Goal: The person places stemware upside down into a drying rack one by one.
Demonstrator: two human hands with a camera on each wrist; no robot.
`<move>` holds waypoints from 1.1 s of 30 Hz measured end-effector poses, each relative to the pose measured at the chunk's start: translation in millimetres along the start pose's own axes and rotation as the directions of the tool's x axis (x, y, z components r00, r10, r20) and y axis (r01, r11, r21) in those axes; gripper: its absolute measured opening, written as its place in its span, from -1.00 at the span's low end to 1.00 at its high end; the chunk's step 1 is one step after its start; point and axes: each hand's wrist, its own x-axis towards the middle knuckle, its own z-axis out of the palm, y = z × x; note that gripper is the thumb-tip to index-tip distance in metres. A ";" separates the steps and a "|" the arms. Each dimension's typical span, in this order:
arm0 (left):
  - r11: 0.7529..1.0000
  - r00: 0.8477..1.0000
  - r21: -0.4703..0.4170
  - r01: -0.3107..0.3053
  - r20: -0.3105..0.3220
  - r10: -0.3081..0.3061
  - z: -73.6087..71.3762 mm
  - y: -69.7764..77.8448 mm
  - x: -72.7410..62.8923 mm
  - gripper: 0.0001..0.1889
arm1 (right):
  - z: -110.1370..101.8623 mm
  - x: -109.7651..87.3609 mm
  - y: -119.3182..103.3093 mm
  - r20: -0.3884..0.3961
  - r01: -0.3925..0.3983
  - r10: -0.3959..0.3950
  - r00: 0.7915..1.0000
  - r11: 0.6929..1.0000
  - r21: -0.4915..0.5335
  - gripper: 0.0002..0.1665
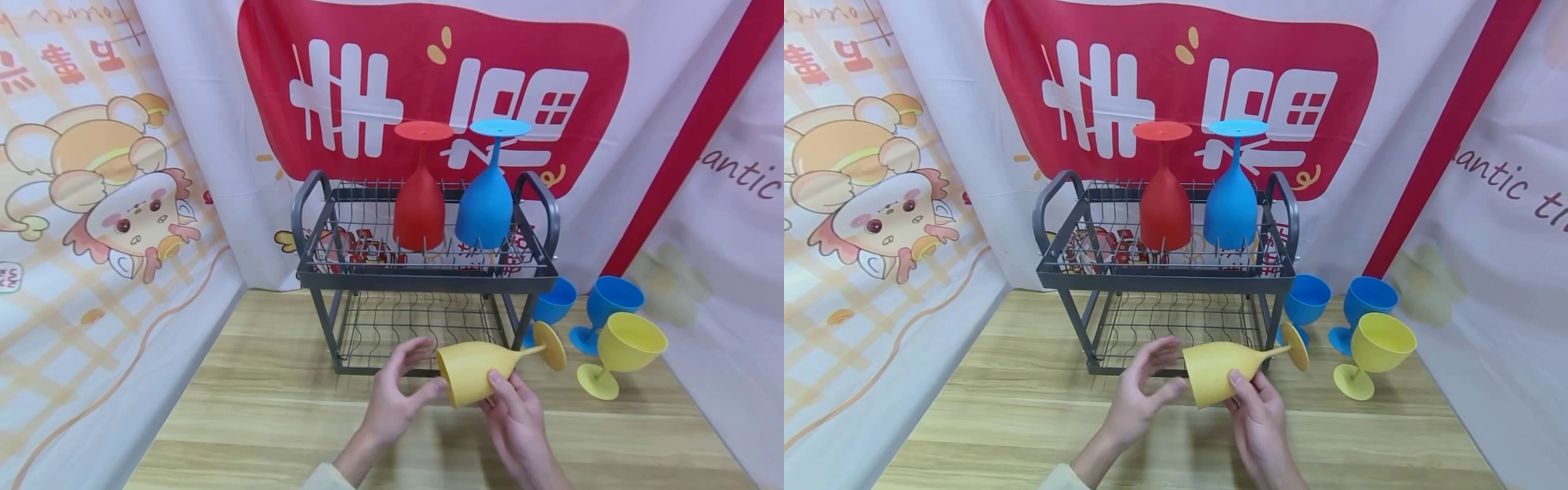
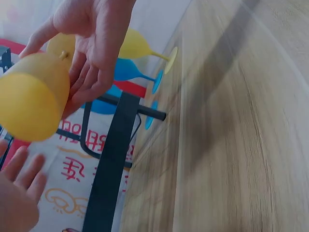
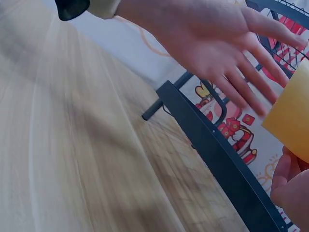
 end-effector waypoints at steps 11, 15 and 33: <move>0.984 0.696 0.061 -0.169 -0.699 0.163 -62.7 11.6 18.7 -0.75 | -27.7 4.1 -20.9 0.042 0.070 -0.068 0.997 0.996 -0.049 -0.68; 0.971 0.589 0.088 -0.224 -0.781 0.207 -86.0 30.7 30.8 -0.72 | -37.3 5.8 -34.4 0.036 0.081 -0.078 0.996 0.991 -0.107 -0.66; 0.970 0.852 0.101 -0.219 -0.466 0.241 -115.2 95.8 74.8 -0.29 | -56.1 19.1 -117.0 0.069 0.216 -0.214 0.974 0.976 -0.023 -0.57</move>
